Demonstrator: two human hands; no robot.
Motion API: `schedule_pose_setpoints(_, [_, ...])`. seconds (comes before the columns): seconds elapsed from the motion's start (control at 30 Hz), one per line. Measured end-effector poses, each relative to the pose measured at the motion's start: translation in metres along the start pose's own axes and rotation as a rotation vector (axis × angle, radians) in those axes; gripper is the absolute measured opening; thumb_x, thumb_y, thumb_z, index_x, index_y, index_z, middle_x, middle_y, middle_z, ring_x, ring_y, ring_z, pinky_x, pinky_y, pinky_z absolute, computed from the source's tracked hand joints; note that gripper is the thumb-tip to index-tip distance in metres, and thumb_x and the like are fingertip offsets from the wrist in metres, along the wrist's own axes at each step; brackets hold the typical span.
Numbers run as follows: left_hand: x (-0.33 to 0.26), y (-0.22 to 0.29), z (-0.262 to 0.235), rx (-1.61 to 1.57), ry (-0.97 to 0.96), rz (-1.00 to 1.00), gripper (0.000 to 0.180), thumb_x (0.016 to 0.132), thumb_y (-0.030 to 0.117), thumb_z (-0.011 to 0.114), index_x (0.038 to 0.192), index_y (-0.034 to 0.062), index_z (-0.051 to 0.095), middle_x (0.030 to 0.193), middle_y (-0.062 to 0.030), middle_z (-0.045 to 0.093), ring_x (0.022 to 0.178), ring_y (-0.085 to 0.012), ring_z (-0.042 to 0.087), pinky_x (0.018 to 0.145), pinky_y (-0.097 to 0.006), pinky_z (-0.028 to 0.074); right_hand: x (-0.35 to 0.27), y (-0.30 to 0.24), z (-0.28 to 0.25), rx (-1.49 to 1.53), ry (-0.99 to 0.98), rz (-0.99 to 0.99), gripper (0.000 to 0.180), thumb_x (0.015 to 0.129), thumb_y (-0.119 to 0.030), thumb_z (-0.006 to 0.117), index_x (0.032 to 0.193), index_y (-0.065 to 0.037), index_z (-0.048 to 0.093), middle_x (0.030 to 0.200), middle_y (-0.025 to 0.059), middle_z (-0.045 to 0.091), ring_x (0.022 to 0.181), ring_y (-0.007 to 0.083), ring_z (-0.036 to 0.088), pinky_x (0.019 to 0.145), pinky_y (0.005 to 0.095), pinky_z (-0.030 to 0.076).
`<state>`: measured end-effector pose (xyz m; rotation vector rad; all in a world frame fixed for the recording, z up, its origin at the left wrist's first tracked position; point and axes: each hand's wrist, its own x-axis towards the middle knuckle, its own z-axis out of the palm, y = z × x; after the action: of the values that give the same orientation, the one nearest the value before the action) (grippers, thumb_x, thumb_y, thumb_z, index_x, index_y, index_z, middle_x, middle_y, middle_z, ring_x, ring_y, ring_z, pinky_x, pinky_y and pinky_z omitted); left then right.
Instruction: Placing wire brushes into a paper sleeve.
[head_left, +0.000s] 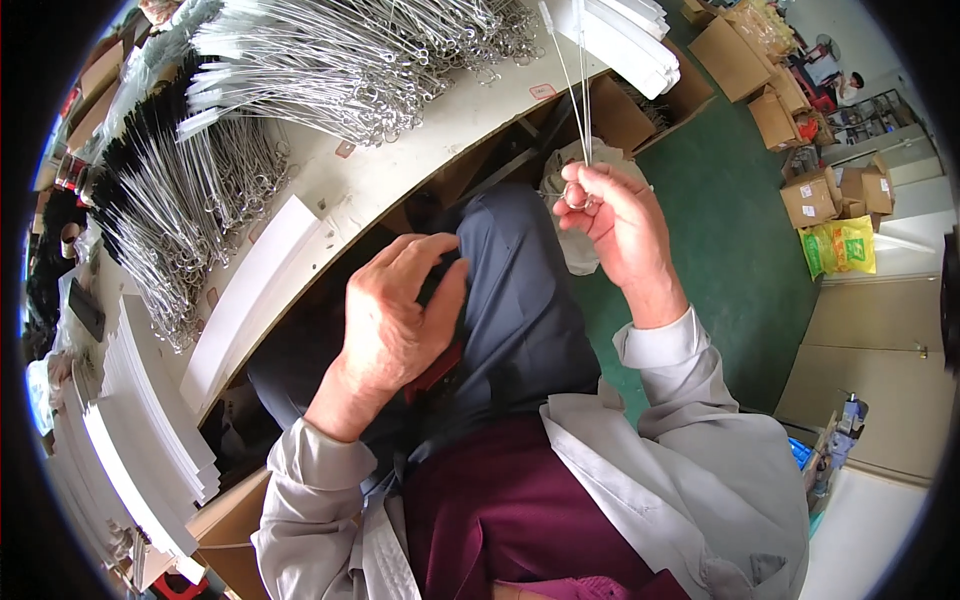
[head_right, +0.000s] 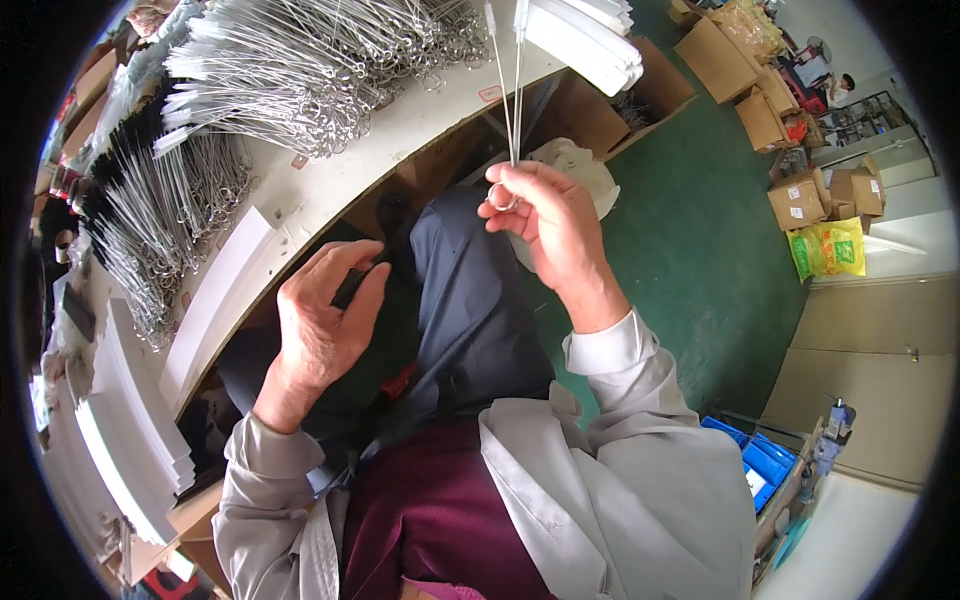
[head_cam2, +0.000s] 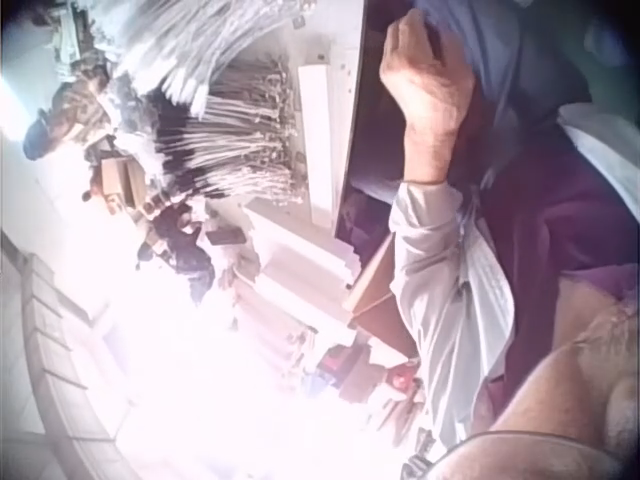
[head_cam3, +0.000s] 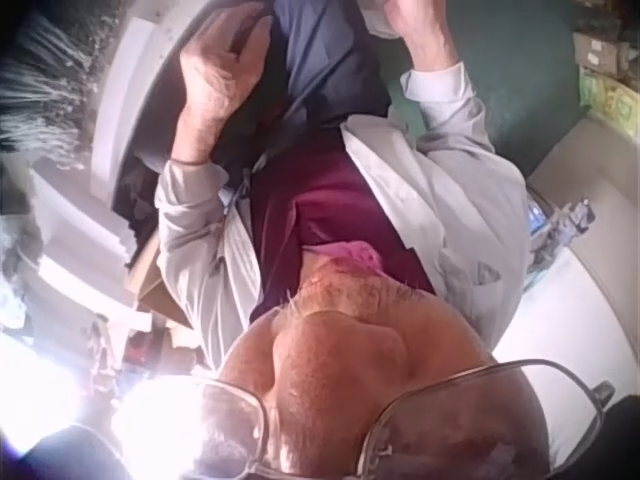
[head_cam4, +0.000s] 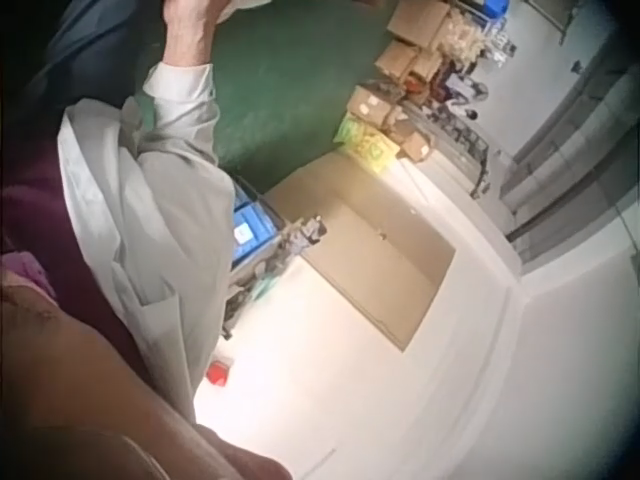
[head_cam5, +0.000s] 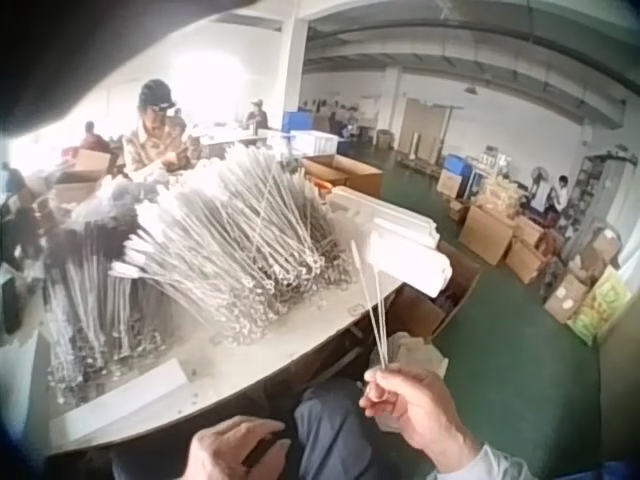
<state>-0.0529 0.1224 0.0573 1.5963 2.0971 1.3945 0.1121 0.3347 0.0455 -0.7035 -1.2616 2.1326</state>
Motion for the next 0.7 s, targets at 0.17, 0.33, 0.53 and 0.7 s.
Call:
schedule_pose_setpoints(0.17, [0.012,0.014,0.016,-0.202,-0.05,-0.12,0.022,0.09,0.004,0.071,0.111,-0.0024,0.07,0.092,-0.0117,0.074,0.086,-0.018,0.073,0.079,-0.031,0.056,-0.024,0.016,0.025,-0.1,-0.021,0.024,0.021,0.099,-0.017,0.066,0.106,0.0,0.075,0.086,0.0055,0.072,0.078,0.014,0.068,0.068,0.0268,0.052])
schedule_pose_setpoints(0.33, [0.014,0.019,0.025,-0.501,-0.187,-0.389,0.023,0.095,0.009,0.069,0.114,-0.0038,0.071,0.089,-0.0064,0.073,0.083,-0.011,0.069,0.077,-0.027,0.056,-0.036,0.029,0.035,-0.2,-0.059,-0.033,0.019,0.099,-0.018,0.071,0.107,-0.003,0.077,0.082,0.0004,0.07,0.07,0.0048,0.056,0.061,0.0203,0.042])
schedule_pose_setpoints(0.53, [0.015,0.011,0.025,-0.777,-0.222,-0.531,0.015,0.095,0.01,0.07,0.102,-0.003,0.073,0.083,-0.0049,0.071,0.071,-0.0081,0.064,0.065,-0.024,0.053,-0.041,0.028,0.042,-0.161,-0.093,-0.016,0.018,0.097,-0.016,0.073,0.109,-0.003,0.076,0.08,-0.0019,0.066,0.065,0.0039,0.051,0.056,0.0201,0.039])
schedule_pose_setpoints(0.7, [0.013,0.019,0.023,-0.764,-0.197,-0.536,0.012,0.095,0.009,0.07,0.098,-0.0022,0.073,0.079,-0.0046,0.07,0.068,-0.0076,0.064,0.062,-0.024,0.053,-0.042,0.028,0.037,-0.077,-0.15,-0.038,0.015,0.098,-0.013,0.071,0.109,-0.004,0.073,0.082,-0.0007,0.066,0.065,0.0052,0.053,0.056,0.0207,0.04])
